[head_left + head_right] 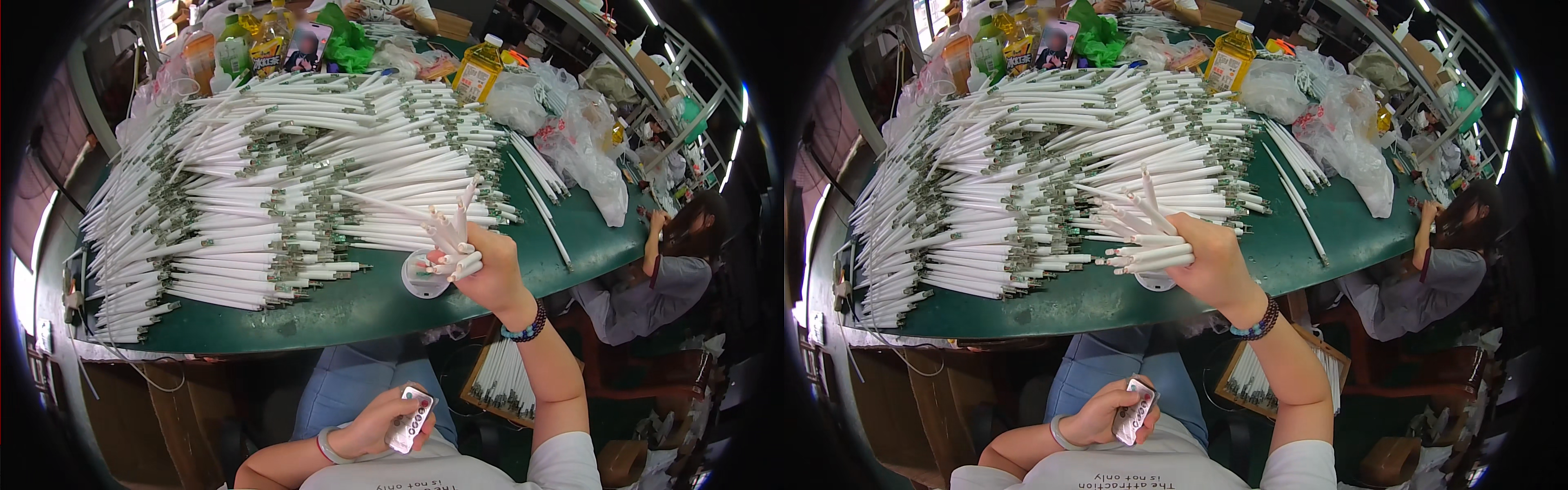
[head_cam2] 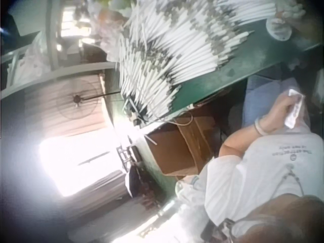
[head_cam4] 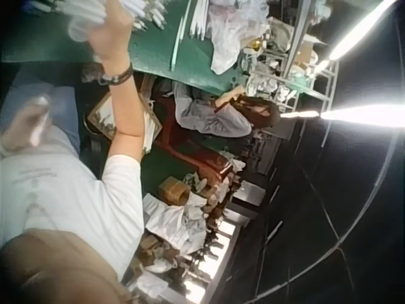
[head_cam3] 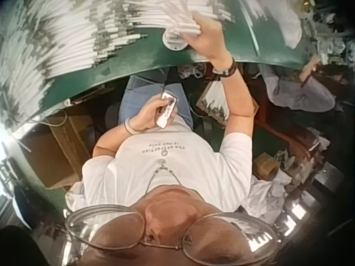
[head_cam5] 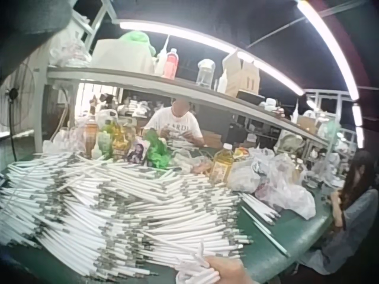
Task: The person tests LED candle sticks by picking them up from a box by hand, touching their bases to a testing socket, and pressing a remote control to illuminate the bulbs.
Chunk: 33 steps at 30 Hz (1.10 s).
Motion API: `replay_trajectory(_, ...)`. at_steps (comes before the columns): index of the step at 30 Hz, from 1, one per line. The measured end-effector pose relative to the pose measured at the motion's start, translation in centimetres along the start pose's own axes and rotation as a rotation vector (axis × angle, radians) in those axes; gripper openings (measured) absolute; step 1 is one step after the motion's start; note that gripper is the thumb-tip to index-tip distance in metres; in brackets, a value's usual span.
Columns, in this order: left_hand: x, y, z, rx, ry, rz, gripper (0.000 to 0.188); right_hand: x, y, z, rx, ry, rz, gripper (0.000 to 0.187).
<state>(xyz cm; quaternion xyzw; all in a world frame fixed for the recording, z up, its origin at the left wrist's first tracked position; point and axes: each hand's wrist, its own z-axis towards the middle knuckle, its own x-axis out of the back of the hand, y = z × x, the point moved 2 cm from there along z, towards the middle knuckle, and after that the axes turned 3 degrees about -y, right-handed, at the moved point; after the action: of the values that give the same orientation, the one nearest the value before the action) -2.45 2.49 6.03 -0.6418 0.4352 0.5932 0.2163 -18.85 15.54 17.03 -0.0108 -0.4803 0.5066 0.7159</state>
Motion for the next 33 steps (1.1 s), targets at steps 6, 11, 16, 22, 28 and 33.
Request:
replay_trajectory(6,-0.1,0.0,0.1,0.015,-0.022,0.011,0.013,-0.1,-0.4,0.3,0.024,0.003,-0.01,0.022)
replay_trajectory(11,-0.5,0.4,0.1,0.016,-0.022,0.014,0.011,0.1,-0.1,0.8,-0.097,0.06,-0.008,0.02)
replay_trajectory(16,-0.8,0.5,0.1,0.013,-0.02,0.002,0.009,0.0,0.3,0.8,-0.12,0.101,0.032,0.02)
replay_trajectory(22,-0.7,0.4,0.3,0.027,0.004,0.019,0.008,-0.2,0.1,0.6,-0.026,-0.009,-0.006,0.023)
replay_trajectory(28,-0.6,0.1,0.0,0.021,0.064,0.054,0.006,-0.6,-0.1,0.7,-0.087,0.048,0.004,0.021)
replay_trajectory(33,-0.4,-0.1,0.2,0.056,-0.003,0.011,0.005,-0.3,-0.2,0.8,-0.141,0.051,0.019,0.024)
